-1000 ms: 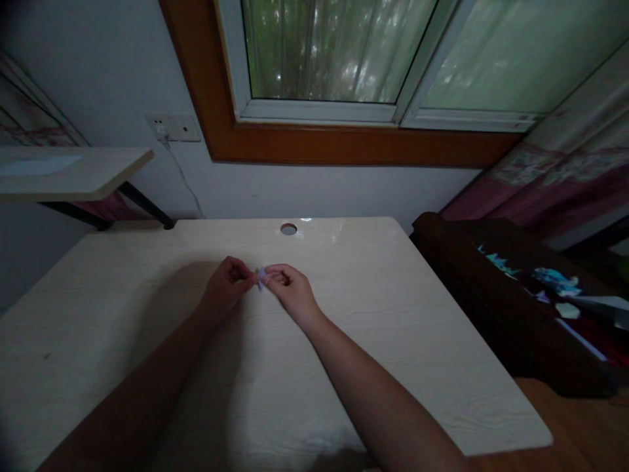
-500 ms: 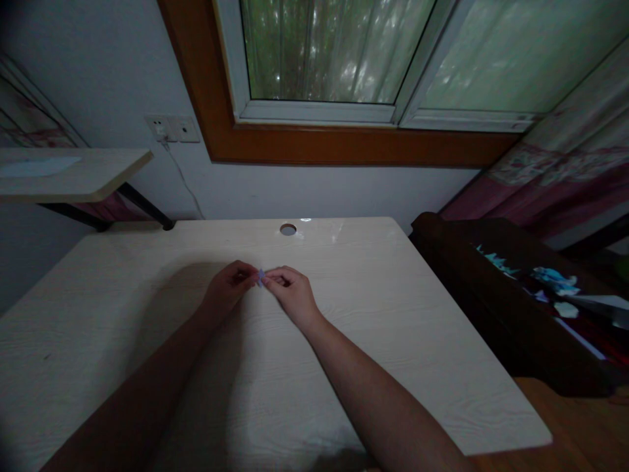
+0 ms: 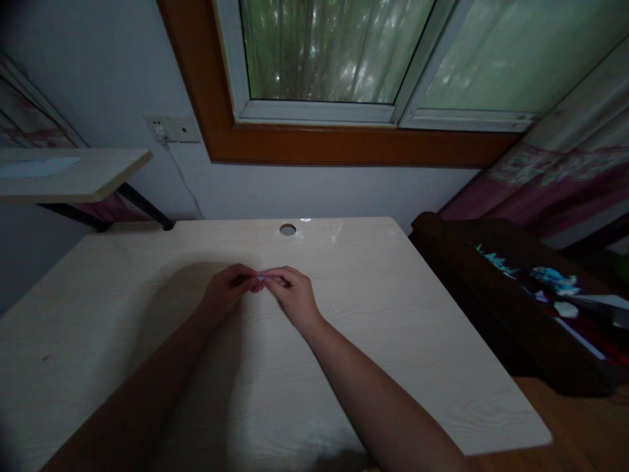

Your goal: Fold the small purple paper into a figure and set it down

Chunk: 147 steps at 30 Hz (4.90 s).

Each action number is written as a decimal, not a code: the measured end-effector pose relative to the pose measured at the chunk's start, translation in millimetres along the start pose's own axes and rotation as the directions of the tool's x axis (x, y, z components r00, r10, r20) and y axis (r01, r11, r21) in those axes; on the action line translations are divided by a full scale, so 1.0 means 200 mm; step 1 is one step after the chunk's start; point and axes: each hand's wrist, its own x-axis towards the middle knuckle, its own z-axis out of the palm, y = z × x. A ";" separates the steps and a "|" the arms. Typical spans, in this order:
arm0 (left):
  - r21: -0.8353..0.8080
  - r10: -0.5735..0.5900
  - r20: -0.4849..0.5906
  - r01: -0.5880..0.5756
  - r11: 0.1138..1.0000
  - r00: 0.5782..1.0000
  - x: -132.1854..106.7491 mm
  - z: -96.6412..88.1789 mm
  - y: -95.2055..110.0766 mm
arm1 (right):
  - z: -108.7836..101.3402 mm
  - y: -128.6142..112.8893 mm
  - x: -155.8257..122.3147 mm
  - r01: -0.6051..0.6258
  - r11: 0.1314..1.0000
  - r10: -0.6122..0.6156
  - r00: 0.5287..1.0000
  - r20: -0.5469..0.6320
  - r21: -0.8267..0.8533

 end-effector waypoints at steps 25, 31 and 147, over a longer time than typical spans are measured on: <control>0.122 0.090 0.023 -0.092 0.988 0.996 0.00 -0.01 -0.02 | -0.03 -0.06 0.01 0.167 0.968 -0.161 0.986 0.051 -0.189; 0.197 0.125 0.013 -0.125 0.972 0.992 0.00 0.00 -0.01 | -0.02 -0.07 0.00 0.162 0.966 -0.156 0.987 0.046 -0.202; 0.164 -0.103 0.082 0.089 0.982 0.991 0.00 -0.02 -0.01 | -0.01 0.02 0.02 -0.043 0.996 0.048 0.997 0.067 -0.079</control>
